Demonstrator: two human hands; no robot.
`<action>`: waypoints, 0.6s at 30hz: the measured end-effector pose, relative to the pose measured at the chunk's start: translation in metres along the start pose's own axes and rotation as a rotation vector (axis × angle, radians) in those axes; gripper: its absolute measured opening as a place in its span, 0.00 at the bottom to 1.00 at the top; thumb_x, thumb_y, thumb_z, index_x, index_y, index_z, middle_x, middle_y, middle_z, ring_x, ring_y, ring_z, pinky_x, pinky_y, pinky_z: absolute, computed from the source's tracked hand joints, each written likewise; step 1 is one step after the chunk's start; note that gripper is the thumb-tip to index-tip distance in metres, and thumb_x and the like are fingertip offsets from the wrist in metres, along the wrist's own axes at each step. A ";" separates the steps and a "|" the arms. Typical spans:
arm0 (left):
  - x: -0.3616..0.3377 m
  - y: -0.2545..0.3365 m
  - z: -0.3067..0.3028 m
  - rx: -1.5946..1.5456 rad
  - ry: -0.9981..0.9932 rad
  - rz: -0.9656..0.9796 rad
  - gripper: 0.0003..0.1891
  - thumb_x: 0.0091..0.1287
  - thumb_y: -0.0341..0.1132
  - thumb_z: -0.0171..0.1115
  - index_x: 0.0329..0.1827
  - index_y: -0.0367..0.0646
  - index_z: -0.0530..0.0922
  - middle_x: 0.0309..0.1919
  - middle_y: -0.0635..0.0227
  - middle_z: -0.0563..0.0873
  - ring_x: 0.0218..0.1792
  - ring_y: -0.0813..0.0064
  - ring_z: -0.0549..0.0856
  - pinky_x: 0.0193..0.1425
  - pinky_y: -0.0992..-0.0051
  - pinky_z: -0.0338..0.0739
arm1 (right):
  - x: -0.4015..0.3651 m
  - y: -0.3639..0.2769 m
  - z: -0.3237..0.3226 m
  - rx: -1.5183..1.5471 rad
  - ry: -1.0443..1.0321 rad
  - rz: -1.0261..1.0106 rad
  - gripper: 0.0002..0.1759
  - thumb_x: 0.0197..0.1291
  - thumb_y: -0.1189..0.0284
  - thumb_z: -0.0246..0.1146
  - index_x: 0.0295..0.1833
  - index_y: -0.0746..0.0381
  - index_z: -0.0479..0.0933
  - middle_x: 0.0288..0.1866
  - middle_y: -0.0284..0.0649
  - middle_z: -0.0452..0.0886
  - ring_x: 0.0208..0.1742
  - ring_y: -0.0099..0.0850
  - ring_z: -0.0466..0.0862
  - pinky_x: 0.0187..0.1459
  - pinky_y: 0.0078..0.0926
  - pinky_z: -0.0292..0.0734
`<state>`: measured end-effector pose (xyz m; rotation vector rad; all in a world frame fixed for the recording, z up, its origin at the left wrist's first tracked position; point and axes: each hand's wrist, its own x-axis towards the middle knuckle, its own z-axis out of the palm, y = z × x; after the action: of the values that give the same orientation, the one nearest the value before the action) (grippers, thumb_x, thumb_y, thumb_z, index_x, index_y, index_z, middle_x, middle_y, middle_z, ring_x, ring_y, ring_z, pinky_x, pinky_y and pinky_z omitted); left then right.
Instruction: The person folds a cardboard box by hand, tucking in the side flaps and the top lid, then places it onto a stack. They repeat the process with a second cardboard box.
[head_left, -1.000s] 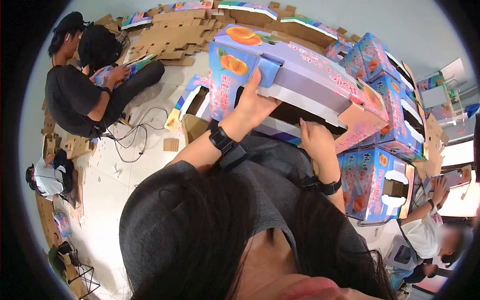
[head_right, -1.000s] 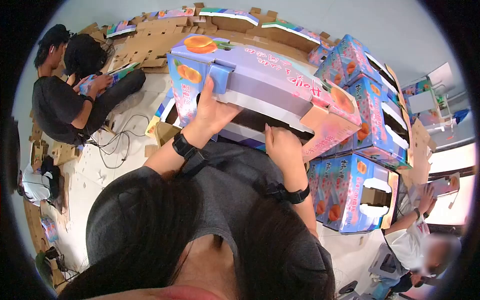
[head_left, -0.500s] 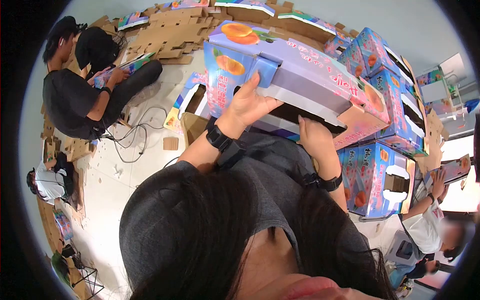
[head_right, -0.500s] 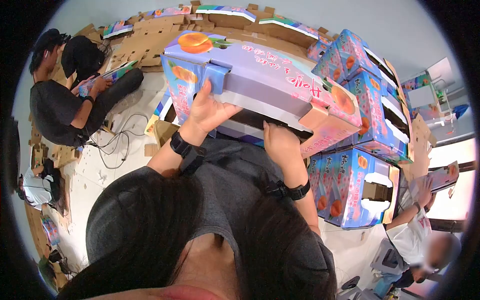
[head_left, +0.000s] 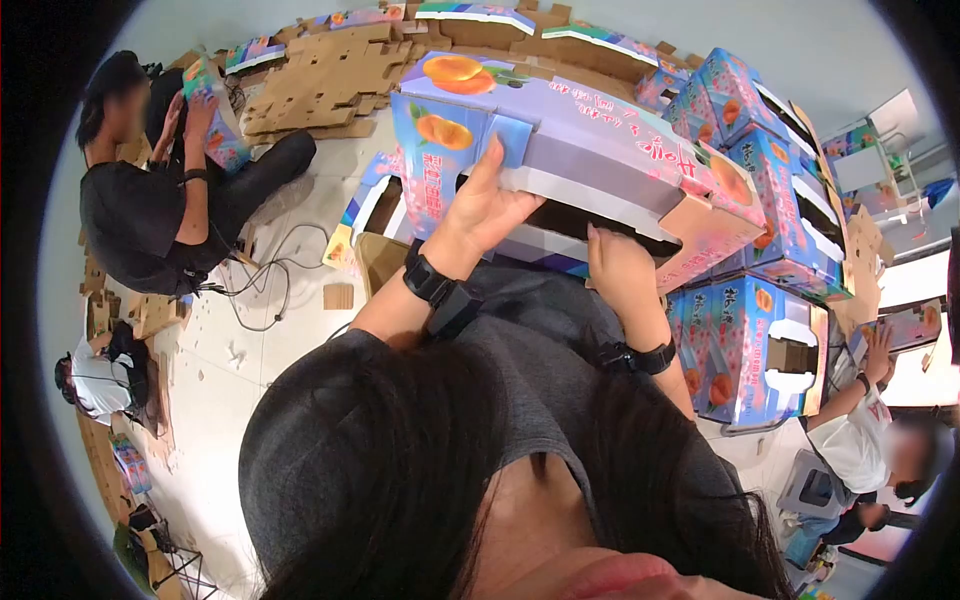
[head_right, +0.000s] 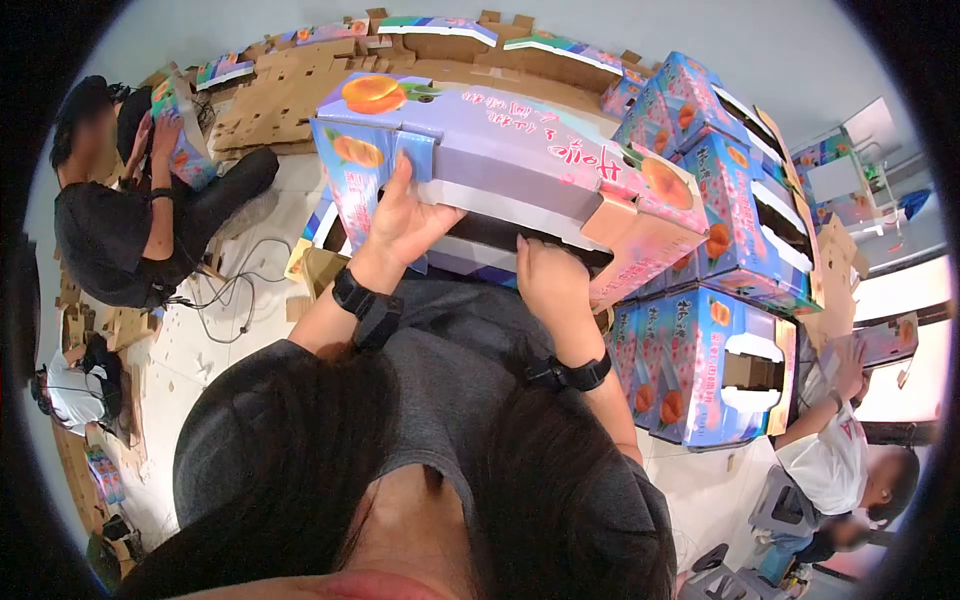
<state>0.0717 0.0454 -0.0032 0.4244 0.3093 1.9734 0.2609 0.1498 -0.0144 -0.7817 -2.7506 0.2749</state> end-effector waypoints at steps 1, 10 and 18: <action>-0.001 0.000 -0.001 -0.018 -0.011 -0.016 0.43 0.63 0.54 0.71 0.76 0.45 0.62 0.73 0.62 0.70 0.74 0.60 0.67 0.79 0.55 0.59 | -0.001 -0.004 -0.008 0.007 -0.031 0.023 0.20 0.73 0.62 0.52 0.40 0.67 0.81 0.33 0.52 0.85 0.36 0.51 0.85 0.40 0.46 0.81; -0.009 -0.001 -0.007 -0.080 -0.072 -0.078 0.46 0.59 0.55 0.74 0.76 0.47 0.62 0.73 0.63 0.70 0.74 0.59 0.67 0.78 0.53 0.57 | -0.026 -0.018 -0.135 0.518 -0.267 -0.515 0.26 0.55 0.62 0.73 0.58 0.63 0.81 0.61 0.53 0.80 0.67 0.48 0.76 0.65 0.44 0.72; -0.020 0.004 -0.020 -0.063 -0.122 -0.102 0.48 0.55 0.53 0.76 0.77 0.49 0.61 0.74 0.61 0.69 0.75 0.58 0.65 0.78 0.51 0.55 | 0.005 -0.004 -0.193 -0.232 0.474 -0.350 0.52 0.29 0.51 0.82 0.65 0.61 0.77 0.69 0.53 0.74 0.73 0.56 0.68 0.68 0.54 0.65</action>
<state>0.0676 0.0245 -0.0231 0.4770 0.1869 1.8443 0.3139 0.1695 0.1704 -0.3404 -2.4209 -0.2712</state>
